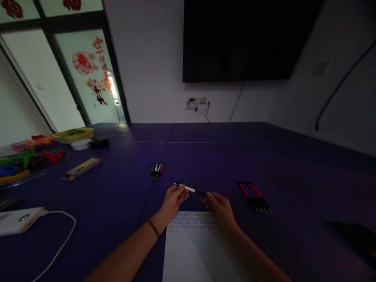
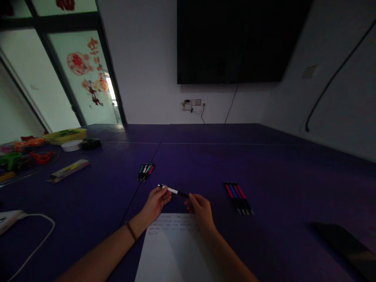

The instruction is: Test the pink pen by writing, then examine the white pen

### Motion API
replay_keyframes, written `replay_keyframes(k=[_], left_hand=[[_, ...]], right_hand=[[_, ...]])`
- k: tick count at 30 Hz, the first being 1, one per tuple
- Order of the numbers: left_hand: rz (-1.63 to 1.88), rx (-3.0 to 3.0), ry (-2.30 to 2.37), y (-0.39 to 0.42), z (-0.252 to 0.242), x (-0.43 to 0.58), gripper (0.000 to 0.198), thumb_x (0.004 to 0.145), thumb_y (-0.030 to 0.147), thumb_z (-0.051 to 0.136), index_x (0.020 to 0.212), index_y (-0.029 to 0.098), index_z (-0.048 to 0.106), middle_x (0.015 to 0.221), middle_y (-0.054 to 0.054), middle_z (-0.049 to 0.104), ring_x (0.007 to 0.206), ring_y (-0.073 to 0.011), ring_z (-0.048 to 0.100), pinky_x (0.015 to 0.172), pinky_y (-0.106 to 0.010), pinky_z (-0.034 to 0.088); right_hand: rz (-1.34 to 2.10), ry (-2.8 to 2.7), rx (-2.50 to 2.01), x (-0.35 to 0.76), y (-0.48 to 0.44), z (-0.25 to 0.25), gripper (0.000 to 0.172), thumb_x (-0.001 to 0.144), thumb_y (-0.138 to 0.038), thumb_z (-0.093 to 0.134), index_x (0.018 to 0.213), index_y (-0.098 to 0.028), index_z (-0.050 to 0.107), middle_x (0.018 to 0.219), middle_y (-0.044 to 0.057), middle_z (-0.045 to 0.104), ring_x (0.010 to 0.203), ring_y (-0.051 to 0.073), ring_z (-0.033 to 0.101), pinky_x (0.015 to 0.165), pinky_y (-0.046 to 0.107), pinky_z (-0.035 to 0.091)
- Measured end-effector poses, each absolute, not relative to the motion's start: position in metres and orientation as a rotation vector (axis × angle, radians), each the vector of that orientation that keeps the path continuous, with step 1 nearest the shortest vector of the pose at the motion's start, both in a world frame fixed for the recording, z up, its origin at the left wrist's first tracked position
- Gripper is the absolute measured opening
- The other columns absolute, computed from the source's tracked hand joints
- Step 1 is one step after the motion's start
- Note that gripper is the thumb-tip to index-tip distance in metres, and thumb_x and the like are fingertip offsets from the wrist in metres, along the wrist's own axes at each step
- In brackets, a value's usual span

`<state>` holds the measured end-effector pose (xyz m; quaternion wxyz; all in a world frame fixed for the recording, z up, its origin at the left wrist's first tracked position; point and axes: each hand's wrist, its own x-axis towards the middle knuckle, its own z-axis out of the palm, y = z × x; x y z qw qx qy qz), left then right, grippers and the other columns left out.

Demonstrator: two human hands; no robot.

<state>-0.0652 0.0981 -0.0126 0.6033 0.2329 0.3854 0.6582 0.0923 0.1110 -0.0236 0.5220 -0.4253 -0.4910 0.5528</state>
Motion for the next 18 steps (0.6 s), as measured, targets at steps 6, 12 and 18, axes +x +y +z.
replay_keyframes(k=[6, 12, 18], left_hand=[[1.525, 0.529, 0.874, 0.0990, -0.0140, -0.0661, 0.022, 0.058, 0.025, 0.070, 0.065, 0.012, 0.054, 0.062, -0.002, 0.060, 0.055, -0.0086, 0.056, 0.056, -0.019, 0.046], [1.517, 0.502, 0.881, 0.0997, -0.0142, -0.0664, 0.021, 0.057, 0.024, 0.070, 0.065, 0.013, 0.054, 0.061, -0.001, 0.059, 0.054, -0.0086, 0.056, 0.057, -0.020, 0.046], [1.517, 0.533, 0.870, 0.0989, -0.0142, -0.0661, 0.022, 0.057, 0.025, 0.071, 0.066, 0.012, 0.055, 0.061, -0.001, 0.059, 0.055, -0.0083, 0.056, 0.057, -0.020, 0.046]], right_hand=[[1.320, -1.064, -0.971, 0.0929, 0.1141, -0.0267, 0.038, 0.049, -0.037, 0.073, 0.077, -0.016, 0.059, 0.067, 0.003, 0.063, 0.057, 0.013, 0.055, 0.051, 0.023, 0.041], [1.384, -1.018, -1.033, 0.0922, 0.1130, -0.0236, 0.040, 0.058, -0.051, 0.062, 0.072, -0.013, 0.058, 0.062, 0.007, 0.063, 0.048, 0.013, 0.053, 0.042, 0.023, 0.038], [1.356, -1.135, -1.016, 0.0939, 0.1121, -0.0262, 0.034, 0.061, -0.047, 0.061, 0.061, -0.013, 0.058, 0.051, 0.003, 0.059, 0.040, 0.008, 0.045, 0.039, 0.021, 0.031]])
